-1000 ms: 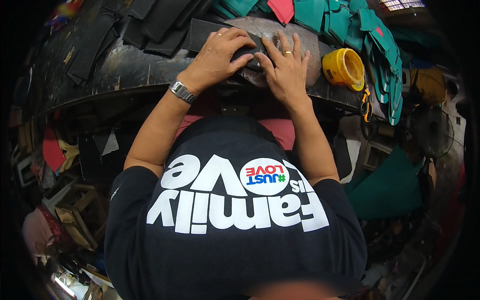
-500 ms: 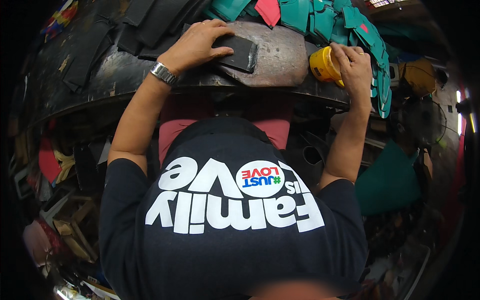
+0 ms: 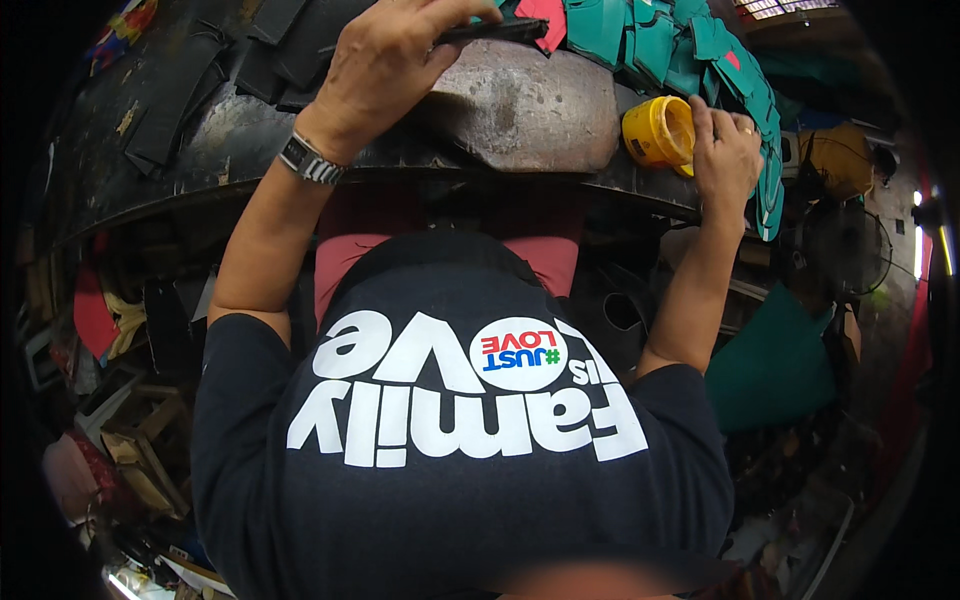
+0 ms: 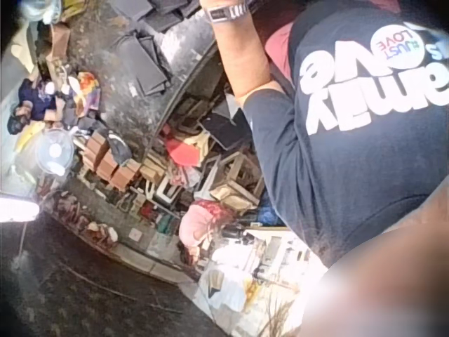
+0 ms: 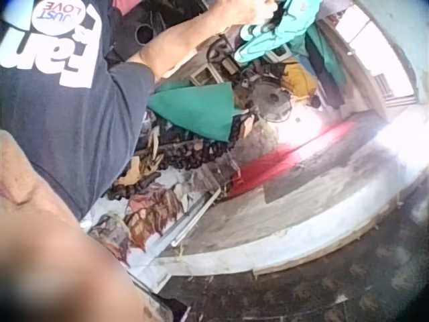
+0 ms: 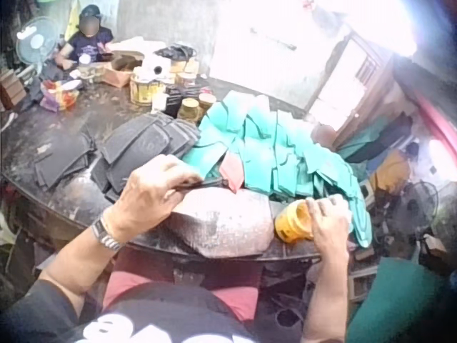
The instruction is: The person repeatedly picks up small black rubber pieces from a pile on a workbench and rubs each piece against a stationary stone block to smooth its edges. The person handles the pieces one at a time, applying a paste from a yellow container onto the stone before each piece, then places the smoothed piece back on the pile.
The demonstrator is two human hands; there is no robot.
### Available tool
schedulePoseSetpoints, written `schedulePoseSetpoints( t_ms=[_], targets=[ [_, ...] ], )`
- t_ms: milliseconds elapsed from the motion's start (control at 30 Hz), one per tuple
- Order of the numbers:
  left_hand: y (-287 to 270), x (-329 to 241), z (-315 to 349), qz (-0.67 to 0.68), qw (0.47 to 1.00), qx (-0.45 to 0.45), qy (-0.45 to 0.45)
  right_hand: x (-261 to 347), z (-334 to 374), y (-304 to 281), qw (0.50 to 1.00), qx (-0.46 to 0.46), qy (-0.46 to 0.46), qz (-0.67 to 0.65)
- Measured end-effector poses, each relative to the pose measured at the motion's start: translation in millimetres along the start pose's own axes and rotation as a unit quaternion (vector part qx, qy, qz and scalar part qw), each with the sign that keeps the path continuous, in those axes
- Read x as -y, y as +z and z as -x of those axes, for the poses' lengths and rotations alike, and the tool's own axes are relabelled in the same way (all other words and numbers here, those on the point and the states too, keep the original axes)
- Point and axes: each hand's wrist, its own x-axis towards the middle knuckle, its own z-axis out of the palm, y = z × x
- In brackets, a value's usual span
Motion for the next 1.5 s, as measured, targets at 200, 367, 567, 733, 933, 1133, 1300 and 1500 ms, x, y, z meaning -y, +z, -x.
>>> schedulePoseSetpoints(
  t_ms=[200, 367, 567, 733, 933, 1133, 1300, 1500],
  targets=[
    [26, -20, 49, -0.029, 0.978, 0.208, -0.01, 37, 37, -31, 0.993, 0.088, -0.034, -0.073],
    [40, -17, 70, 0.004, 0.992, 0.125, -0.033, 91, 49, 3, 0.901, 0.101, -0.086, -0.412],
    [47, -16, 69, 0.006, 0.993, 0.1, -0.056, 128, 49, 61, 0.906, 0.171, -0.122, -0.367],
    [50, -17, 70, 0.006, 0.994, 0.088, -0.066, 137, 52, 80, 0.933, 0.2, -0.109, -0.277],
    [49, -17, 70, 0.014, 0.994, 0.081, -0.07, 128, 56, 72, 0.916, 0.225, -0.119, -0.31],
    [50, -15, 71, 0.014, 0.995, 0.072, -0.064, 129, 77, 49, 0.928, 0.174, -0.19, -0.271],
    [51, -15, 72, 0.018, 0.995, 0.072, -0.067, 134, 93, 31, 0.932, 0.156, -0.223, -0.239],
    [47, -9, 66, 0.043, 0.994, 0.076, -0.07, 132, 79, 38, 0.906, 0.139, -0.131, -0.379]
  ],
)
